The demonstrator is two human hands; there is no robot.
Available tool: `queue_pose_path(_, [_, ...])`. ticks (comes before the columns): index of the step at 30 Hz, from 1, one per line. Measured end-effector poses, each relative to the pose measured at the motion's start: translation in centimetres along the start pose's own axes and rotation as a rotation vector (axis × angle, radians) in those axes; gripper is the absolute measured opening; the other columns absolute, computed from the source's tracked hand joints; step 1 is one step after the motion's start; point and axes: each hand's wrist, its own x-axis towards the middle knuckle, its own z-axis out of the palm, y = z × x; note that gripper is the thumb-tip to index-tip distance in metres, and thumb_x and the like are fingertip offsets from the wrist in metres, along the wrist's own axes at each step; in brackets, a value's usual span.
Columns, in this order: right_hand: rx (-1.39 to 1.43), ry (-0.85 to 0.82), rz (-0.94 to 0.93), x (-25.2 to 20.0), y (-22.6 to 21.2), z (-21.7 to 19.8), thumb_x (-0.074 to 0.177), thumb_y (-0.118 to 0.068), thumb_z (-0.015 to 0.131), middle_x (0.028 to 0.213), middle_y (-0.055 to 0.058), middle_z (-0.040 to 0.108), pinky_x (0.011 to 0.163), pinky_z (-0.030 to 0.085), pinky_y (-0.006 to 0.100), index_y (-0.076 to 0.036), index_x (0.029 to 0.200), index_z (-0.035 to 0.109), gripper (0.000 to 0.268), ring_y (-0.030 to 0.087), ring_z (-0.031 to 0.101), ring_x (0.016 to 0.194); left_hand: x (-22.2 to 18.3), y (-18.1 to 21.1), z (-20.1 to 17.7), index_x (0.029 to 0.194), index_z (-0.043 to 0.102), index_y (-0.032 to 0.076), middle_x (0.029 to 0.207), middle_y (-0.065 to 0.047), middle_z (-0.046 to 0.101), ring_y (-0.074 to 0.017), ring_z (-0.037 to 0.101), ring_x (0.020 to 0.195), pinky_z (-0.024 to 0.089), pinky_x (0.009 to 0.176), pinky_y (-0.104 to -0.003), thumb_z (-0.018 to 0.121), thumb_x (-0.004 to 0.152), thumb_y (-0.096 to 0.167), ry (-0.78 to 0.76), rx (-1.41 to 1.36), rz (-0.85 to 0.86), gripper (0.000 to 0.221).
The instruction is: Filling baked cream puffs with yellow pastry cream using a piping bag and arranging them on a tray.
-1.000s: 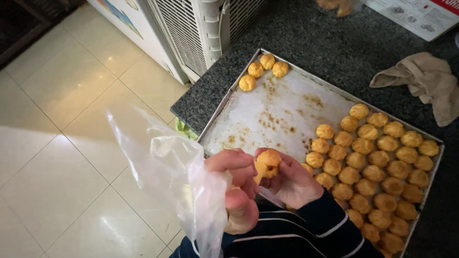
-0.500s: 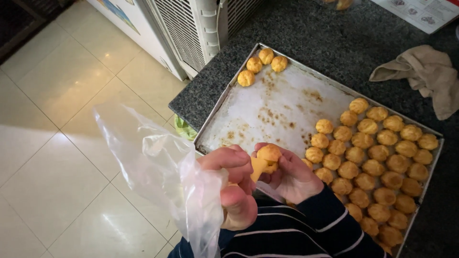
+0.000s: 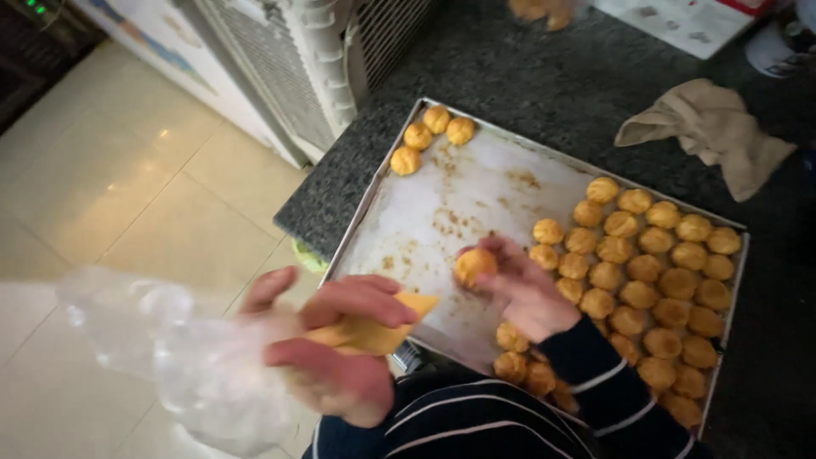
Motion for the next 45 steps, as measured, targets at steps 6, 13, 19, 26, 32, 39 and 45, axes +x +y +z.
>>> queue_pose_path(6, [-0.869, 0.433, -0.308, 4.0, -7.4, -11.2, 0.085, -0.002, 0.092, 0.134, 0.008, 0.071, 0.093, 0.069, 0.035, -0.019, 0.135, 0.060, 0.061, 0.019, 0.072, 0.118, 1.9, 0.4, 0.0, 0.140, 0.043, 0.010, 0.057, -0.012, 0.058, -0.0263, 0.052, 0.043, 0.062, 0.064, -0.038, 0.038, 0.114, 0.073, 0.135, 0.248, -0.097, 0.068])
queue_pose_path(13, [-1.912, 0.598, -0.377, 6.6, -10.9, -18.5, 0.092, -0.042, 0.088, 0.115, 0.004, 0.083, 0.098, 0.056, 0.044, -0.025, 0.125, 0.082, 0.038, 0.029, 0.075, 0.105, 2.2, -1.0, -1.1, 0.139, 0.039, 0.010, 0.060, -0.010, 0.058, -0.0250, 0.056, 0.046, 0.064, 0.068, -0.041, 0.035, 0.119, 0.067, 0.037, 0.211, -0.100, 0.061])
queue_pose_path(19, [-2.115, 0.591, -0.262, 7.5, -10.3, -19.1, 0.092, -0.050, 0.083, 0.124, 0.006, 0.085, 0.103, 0.056, 0.053, -0.023, 0.132, 0.082, 0.048, 0.039, 0.073, 0.118, 2.7, -1.5, -1.4, 0.140, 0.041, 0.011, 0.059, -0.010, 0.057, -0.0221, 0.056, 0.045, 0.063, 0.065, -0.040, 0.036, 0.120, 0.066, 0.053, 0.231, -0.097, 0.058])
queue_pose_path(26, [-1.734, 0.463, -0.517, 12.8, -6.9, -15.2, 0.097, -0.038, 0.087, 0.117, 0.003, 0.083, 0.097, 0.058, 0.041, -0.015, 0.134, 0.076, 0.045, 0.025, 0.078, 0.106, 4.5, -2.3, -0.6, 0.144, 0.039, 0.019, 0.069, -0.021, 0.068, -0.0320, 0.070, 0.058, 0.067, 0.073, -0.044, 0.034, 0.106, 0.083, 0.191, 0.282, -0.150, 0.075])
queue_pose_path(32, [-1.637, 0.225, -0.732, 24.8, 3.0, -11.4, 0.084, -0.029, 0.091, 0.121, 0.010, 0.080, 0.106, 0.057, 0.043, -0.008, 0.137, 0.071, 0.060, 0.031, 0.077, 0.113, 6.5, -3.2, -2.3, 0.149, 0.039, 0.022, 0.077, -0.016, 0.070, -0.0332, 0.071, 0.056, 0.068, 0.071, -0.050, 0.041, 0.104, 0.081, 0.250, 0.163, -0.192, 0.074])
queue_pose_path(39, [-1.739, 0.390, -0.759, 28.4, 7.0, -5.4, 0.072, -0.035, 0.101, 0.119, 0.019, 0.070, 0.101, 0.050, 0.053, -0.012, 0.132, 0.057, 0.077, 0.044, 0.068, 0.109, 7.5, -2.1, -3.7, 0.147, 0.041, 0.023, 0.074, -0.012, 0.067, -0.0340, 0.067, 0.055, 0.066, 0.072, -0.053, 0.048, 0.101, 0.081, 0.319, 0.124, -0.190, 0.074])
queue_pose_path(45, [-1.835, 0.499, -0.702, 28.7, 7.1, -5.6, 0.082, -0.038, 0.090, 0.116, 0.019, 0.071, 0.093, 0.052, 0.060, -0.016, 0.131, 0.063, 0.061, 0.047, 0.066, 0.106, 8.3, -1.6, -5.3, 0.146, 0.039, 0.019, 0.069, -0.017, 0.067, -0.0338, 0.068, 0.053, 0.068, 0.069, -0.052, 0.044, 0.104, 0.081, 0.278, 0.187, -0.161, 0.075])
